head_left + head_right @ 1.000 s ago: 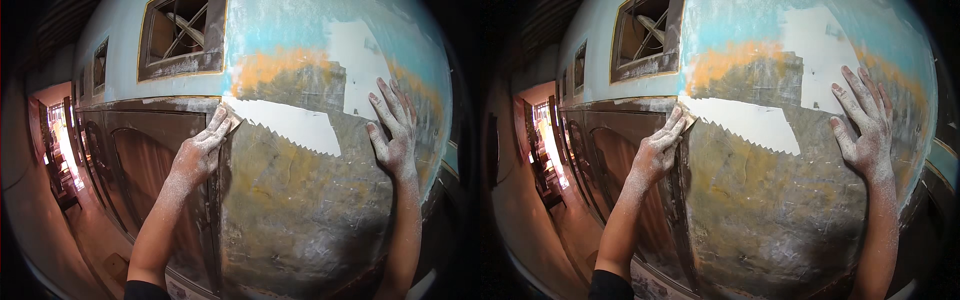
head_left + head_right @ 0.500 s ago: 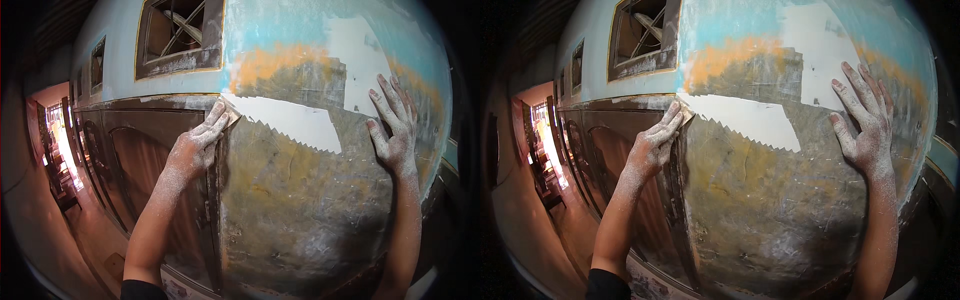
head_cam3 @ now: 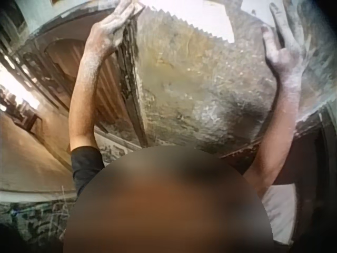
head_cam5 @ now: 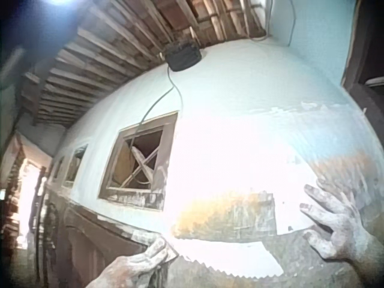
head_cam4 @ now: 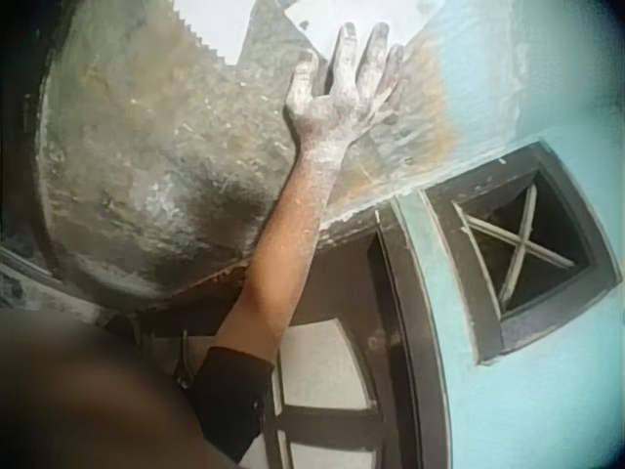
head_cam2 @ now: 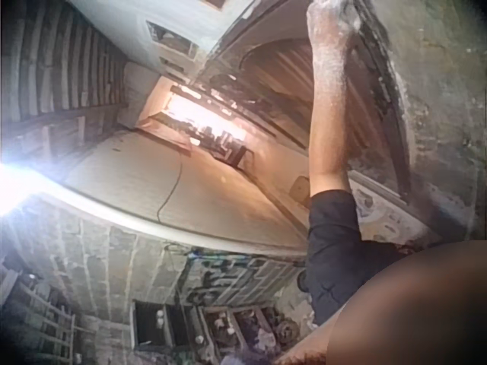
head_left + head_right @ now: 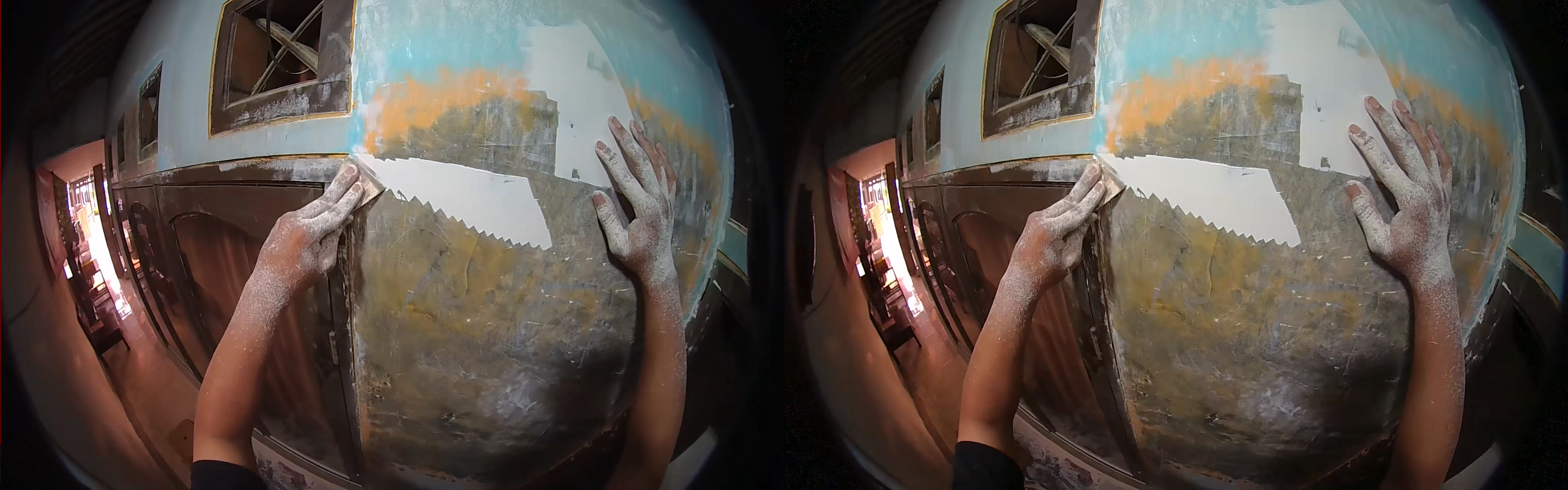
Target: Apply wall putty to a damaged area of the wall using a scraper.
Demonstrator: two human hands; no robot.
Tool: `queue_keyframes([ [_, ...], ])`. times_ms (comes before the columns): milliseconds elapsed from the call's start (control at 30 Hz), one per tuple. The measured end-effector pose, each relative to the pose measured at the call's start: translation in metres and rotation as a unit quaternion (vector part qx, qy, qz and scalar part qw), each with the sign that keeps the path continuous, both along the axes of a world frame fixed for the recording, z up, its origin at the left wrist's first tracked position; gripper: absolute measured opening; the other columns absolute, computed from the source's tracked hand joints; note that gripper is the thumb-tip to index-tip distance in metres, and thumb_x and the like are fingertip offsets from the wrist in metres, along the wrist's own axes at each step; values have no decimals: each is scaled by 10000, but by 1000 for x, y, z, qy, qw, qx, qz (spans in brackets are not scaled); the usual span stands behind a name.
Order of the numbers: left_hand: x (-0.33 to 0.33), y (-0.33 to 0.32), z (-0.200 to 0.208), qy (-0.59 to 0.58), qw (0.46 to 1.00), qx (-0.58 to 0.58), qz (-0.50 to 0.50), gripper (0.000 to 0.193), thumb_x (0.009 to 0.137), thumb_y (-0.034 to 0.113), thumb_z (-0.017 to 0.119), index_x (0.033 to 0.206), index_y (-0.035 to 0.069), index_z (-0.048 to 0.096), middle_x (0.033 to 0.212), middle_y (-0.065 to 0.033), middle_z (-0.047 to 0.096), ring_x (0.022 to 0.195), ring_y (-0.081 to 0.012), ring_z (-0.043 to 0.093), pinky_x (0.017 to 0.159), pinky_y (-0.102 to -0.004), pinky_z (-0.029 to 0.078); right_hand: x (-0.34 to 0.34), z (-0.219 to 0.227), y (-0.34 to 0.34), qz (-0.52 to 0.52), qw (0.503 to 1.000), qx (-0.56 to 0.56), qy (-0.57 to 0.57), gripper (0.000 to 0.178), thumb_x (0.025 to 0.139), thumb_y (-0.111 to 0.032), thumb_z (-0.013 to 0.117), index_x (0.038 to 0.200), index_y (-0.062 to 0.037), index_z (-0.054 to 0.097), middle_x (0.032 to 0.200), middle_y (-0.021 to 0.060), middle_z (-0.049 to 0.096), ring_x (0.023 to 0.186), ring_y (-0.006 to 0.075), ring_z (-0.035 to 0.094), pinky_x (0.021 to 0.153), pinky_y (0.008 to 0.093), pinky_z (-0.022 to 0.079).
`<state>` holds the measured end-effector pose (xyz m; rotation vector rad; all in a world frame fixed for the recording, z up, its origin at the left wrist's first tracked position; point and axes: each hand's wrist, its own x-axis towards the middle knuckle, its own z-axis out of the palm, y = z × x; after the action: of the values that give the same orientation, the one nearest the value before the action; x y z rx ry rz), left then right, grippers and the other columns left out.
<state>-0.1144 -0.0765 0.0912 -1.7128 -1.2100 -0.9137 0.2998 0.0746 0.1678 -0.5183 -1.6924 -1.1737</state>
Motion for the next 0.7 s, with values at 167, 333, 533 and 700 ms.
queue_keyframes([
  [167, 6, -5, 11, -31, 999, -40, -5, 530, 895, -92, 604, 1409, 38, 614, 1543, -179, 509, 1375, -360, 532, 1104, -387, 495, -2, 1, -1, -3, 1000, 0, 3, 568, 862, -201, 717, 1424, -187, 637, 1613, 26, 477, 1538, 294, 356, 1267, 535, 194],
  [333, 5, -8, 12, -17, 999, -41, -3, 532, 898, -94, 590, 1412, 40, 610, 1550, -173, 502, 1385, -348, 525, 1112, -382, 490, -3, 2, -2, 6, 1000, -2, -4, 574, 861, -199, 723, 1428, -189, 635, 1614, 28, 476, 1539, 291, 351, 1265, 533, 200],
  [533, 2, -6, 3, -2, 1000, -25, -10, 594, 874, -91, 599, 1433, 109, 600, 1572, -128, 484, 1344, -348, 551, 1058, -405, 527, 2, -1, 2, 6, 1000, -3, 5, 574, 860, -208, 730, 1426, -191, 637, 1614, 28, 476, 1532, 283, 364, 1264, 536, 202],
  [700, -3, 6, -17, -24, 1000, 15, -7, 659, 845, -63, 624, 1455, 181, 587, 1577, -74, 489, 1279, -368, 593, 979, -434, 575, -3, 0, 1, 7, 1000, 1, 3, 563, 865, -209, 729, 1420, -188, 641, 1609, 29, 481, 1526, 285, 373, 1261, 543, 211],
])
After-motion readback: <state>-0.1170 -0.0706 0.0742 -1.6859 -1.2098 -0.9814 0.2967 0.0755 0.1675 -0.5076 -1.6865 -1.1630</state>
